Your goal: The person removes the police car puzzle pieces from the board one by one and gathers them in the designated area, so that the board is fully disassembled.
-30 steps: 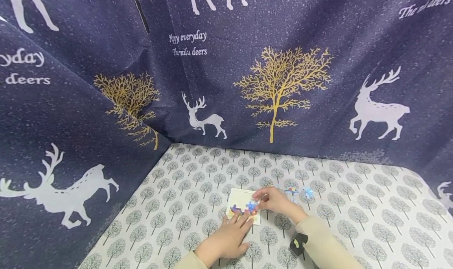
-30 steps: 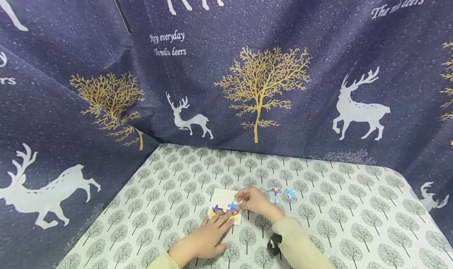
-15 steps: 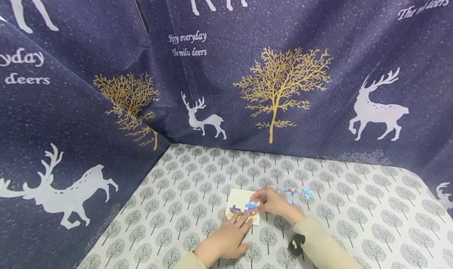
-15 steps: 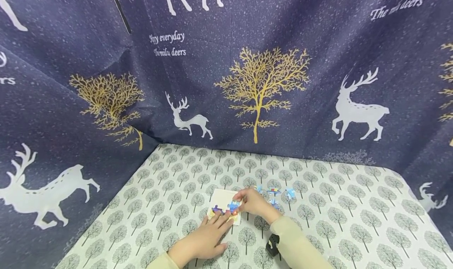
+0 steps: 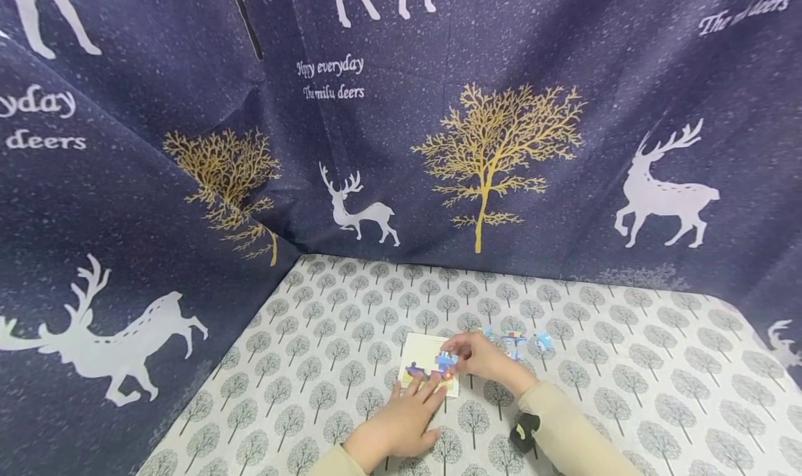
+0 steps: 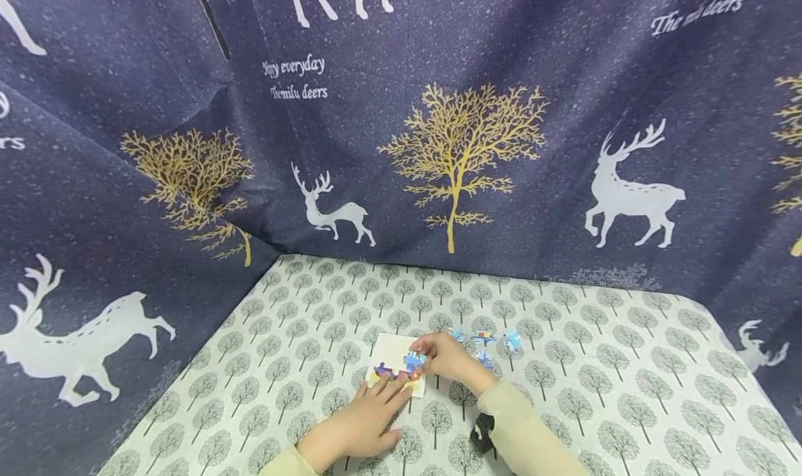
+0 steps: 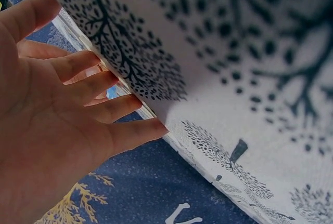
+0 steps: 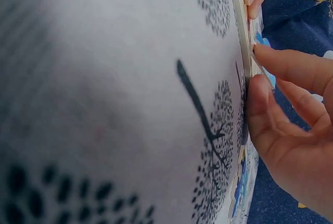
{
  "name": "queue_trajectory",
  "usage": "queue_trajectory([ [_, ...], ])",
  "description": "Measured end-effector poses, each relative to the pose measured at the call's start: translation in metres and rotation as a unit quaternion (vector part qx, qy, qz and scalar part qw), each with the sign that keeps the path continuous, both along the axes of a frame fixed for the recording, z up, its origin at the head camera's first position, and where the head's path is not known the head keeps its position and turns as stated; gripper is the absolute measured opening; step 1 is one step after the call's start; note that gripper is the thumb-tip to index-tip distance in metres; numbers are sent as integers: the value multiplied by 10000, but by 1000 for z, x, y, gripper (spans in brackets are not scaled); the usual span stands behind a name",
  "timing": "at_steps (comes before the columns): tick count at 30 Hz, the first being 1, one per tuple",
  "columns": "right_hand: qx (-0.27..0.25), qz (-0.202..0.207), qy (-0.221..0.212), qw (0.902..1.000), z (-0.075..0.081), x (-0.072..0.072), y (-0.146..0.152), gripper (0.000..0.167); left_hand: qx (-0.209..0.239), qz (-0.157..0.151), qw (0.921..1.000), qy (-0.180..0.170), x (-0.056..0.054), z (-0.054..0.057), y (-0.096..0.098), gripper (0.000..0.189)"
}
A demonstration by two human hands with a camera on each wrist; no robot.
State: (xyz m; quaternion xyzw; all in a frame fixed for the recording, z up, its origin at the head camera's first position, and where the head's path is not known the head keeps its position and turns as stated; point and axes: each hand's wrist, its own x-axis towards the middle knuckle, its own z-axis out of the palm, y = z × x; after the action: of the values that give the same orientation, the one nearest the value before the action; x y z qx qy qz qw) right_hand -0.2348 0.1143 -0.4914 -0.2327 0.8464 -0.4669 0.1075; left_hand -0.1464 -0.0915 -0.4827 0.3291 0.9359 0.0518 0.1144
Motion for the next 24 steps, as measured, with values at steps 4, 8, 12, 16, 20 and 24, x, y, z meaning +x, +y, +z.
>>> queue_trajectory([
  [4, -131, 54, 91, 9999, -1, 0, 0, 32, 48, 28, 10000, -68, 0, 2, 0, 67],
  [8, -293, 32, -47, 9996, -2, 1, 2, 29, 24, 33, 9999, -98, 1, 2, 0, 67],
  [12, -491, -51, -219, 9985, -1, 1, 11, 31, -12, 59, 9999, -100, 2, 4, 0, 67],
  [16, -607, -76, -284, 9977, 3, 0, 29, 32, -4, 86, 9999, -106, 2, 6, 1, 67],
  [20, -708, -180, -312, 9968, 6, -2, 53, 33, 28, 86, 9999, -105, 2, 7, 1, 67],
  [24, -914, -373, -365, 9944, 8, 0, 77, 37, 64, 88, 9998, -146, 2, 7, 1, 67],
])
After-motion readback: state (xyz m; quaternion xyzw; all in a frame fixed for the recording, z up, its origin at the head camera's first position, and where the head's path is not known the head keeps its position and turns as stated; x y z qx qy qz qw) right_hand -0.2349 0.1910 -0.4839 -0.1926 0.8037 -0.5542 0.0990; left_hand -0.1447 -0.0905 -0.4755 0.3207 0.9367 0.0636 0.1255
